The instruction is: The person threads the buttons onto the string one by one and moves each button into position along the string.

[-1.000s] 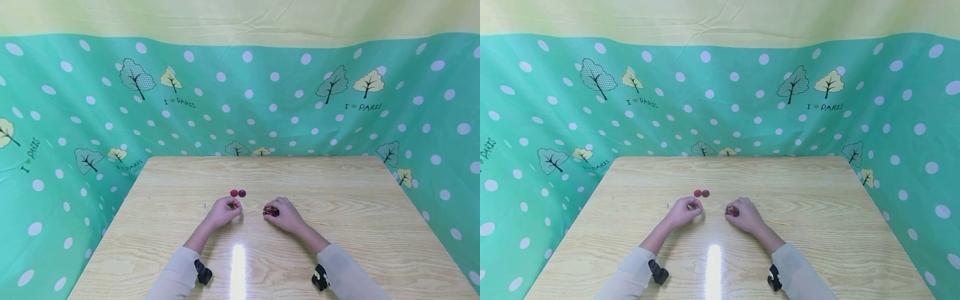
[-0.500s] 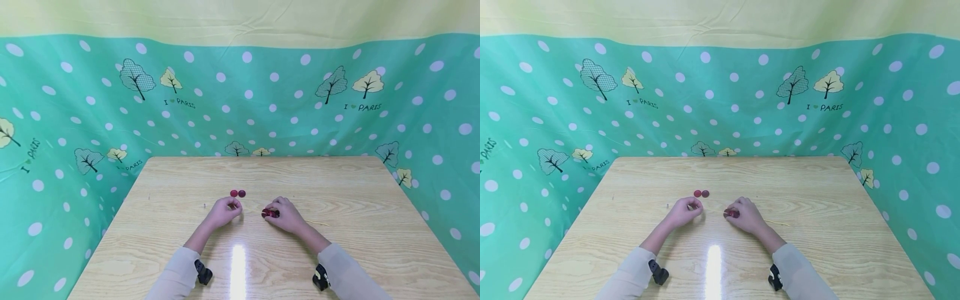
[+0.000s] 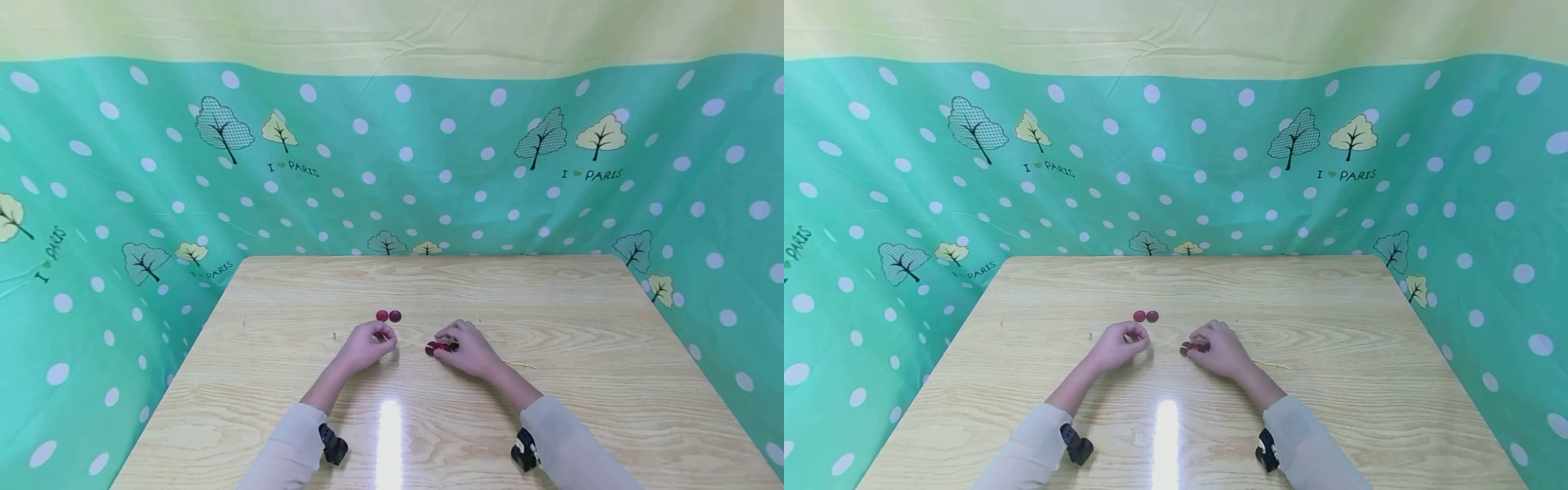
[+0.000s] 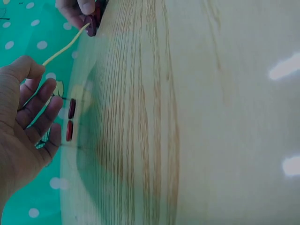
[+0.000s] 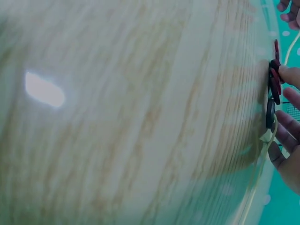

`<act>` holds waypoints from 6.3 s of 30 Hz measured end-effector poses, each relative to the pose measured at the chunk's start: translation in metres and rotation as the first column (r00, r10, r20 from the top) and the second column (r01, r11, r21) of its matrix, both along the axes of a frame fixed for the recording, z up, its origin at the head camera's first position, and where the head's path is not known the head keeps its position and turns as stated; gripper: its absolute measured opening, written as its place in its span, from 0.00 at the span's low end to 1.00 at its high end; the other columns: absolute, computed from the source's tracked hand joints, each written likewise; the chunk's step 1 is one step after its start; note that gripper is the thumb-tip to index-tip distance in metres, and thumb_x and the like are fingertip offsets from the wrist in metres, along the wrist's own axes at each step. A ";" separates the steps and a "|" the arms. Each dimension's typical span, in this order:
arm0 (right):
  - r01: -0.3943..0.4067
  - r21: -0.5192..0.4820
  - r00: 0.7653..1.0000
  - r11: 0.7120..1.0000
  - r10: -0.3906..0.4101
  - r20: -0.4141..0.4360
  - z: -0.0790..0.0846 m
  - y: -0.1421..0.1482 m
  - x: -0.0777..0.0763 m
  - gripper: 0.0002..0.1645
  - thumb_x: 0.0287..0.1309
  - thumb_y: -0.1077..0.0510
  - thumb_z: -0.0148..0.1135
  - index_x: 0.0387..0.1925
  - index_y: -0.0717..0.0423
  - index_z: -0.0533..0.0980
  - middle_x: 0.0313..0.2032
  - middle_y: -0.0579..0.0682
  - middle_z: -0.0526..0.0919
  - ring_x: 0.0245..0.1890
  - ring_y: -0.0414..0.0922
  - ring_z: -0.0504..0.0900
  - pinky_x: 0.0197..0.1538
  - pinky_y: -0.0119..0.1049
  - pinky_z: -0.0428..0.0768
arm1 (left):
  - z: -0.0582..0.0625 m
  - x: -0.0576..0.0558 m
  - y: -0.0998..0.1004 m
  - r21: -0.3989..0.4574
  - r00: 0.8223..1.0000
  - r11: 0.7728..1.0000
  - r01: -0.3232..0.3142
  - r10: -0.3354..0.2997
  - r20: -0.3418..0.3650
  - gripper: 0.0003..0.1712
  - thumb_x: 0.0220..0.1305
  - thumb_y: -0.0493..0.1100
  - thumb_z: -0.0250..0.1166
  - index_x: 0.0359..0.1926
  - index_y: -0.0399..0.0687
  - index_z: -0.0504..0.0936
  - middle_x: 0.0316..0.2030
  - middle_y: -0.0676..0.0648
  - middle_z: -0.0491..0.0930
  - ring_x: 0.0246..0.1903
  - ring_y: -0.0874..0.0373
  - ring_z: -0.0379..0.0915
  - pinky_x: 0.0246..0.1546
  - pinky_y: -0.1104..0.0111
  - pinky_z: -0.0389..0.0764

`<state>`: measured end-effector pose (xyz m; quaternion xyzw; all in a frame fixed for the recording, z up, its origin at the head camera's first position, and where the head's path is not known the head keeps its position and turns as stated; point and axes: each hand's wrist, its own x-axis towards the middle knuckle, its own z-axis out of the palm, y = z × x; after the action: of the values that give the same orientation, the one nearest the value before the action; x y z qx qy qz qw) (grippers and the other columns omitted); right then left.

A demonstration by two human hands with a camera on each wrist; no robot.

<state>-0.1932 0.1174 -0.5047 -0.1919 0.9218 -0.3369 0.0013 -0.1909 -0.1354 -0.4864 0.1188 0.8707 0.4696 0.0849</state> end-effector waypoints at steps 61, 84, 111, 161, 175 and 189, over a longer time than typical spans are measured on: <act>0.027 -0.306 0.975 0.952 0.042 0.217 0.015 -0.058 0.009 0.14 0.59 0.53 0.59 0.47 0.50 0.78 0.28 0.47 0.80 0.27 0.39 0.74 0.23 0.26 0.70 | 0.000 -0.002 0.010 0.013 0.998 0.999 0.035 -0.035 -0.048 0.05 0.58 0.42 0.62 0.36 0.48 0.81 0.33 0.52 0.80 0.35 0.60 0.74 0.32 0.72 0.76; 0.024 -0.309 0.988 0.951 0.024 0.151 0.009 -0.057 0.005 0.07 0.57 0.57 0.62 0.36 0.52 0.82 0.25 0.45 0.77 0.26 0.38 0.71 0.28 0.27 0.71 | -0.003 -0.002 0.008 -0.006 0.997 0.999 0.043 -0.044 -0.065 0.06 0.58 0.43 0.63 0.36 0.48 0.81 0.34 0.51 0.80 0.35 0.60 0.74 0.36 0.72 0.76; 0.076 -0.336 0.992 0.939 -0.036 0.124 0.009 -0.059 0.008 0.03 0.55 0.57 0.65 0.32 0.51 0.83 0.25 0.45 0.77 0.27 0.38 0.71 0.29 0.26 0.72 | -0.011 -0.018 -0.012 -0.020 0.981 0.981 -0.193 0.193 -0.039 0.14 0.58 0.46 0.66 0.43 0.47 0.80 0.39 0.50 0.80 0.35 0.58 0.75 0.31 0.70 0.77; 0.048 -0.314 0.995 0.948 -0.019 0.096 0.009 -0.058 0.009 0.03 0.55 0.59 0.64 0.31 0.51 0.83 0.27 0.44 0.80 0.28 0.37 0.73 0.32 0.26 0.74 | -0.015 -0.048 -0.010 -0.373 0.984 0.912 -0.169 0.133 -0.120 0.20 0.56 0.51 0.67 0.47 0.47 0.81 0.40 0.47 0.76 0.42 0.51 0.73 0.49 0.57 0.75; 0.035 -0.332 0.997 0.943 -0.010 0.078 0.006 -0.057 0.007 0.06 0.56 0.58 0.63 0.34 0.55 0.83 0.28 0.46 0.81 0.29 0.37 0.74 0.32 0.27 0.75 | -0.009 -0.042 -0.014 -0.315 0.988 0.940 -0.131 0.096 -0.123 0.22 0.56 0.51 0.67 0.50 0.47 0.80 0.39 0.49 0.76 0.38 0.56 0.73 0.43 0.60 0.75; 0.037 -0.330 0.995 0.943 -0.002 0.103 0.008 -0.058 0.005 0.07 0.56 0.59 0.63 0.35 0.57 0.82 0.29 0.45 0.80 0.30 0.38 0.75 0.34 0.26 0.76 | -0.002 -0.034 -0.012 -0.261 0.996 0.962 -0.082 0.068 -0.064 0.20 0.57 0.50 0.66 0.49 0.49 0.80 0.40 0.50 0.77 0.37 0.58 0.72 0.39 0.65 0.75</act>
<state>-0.1879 0.0594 -0.4966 -0.1629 0.8526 -0.4964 0.0126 -0.2246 -0.1478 -0.4886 0.0863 0.9312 0.3494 0.0581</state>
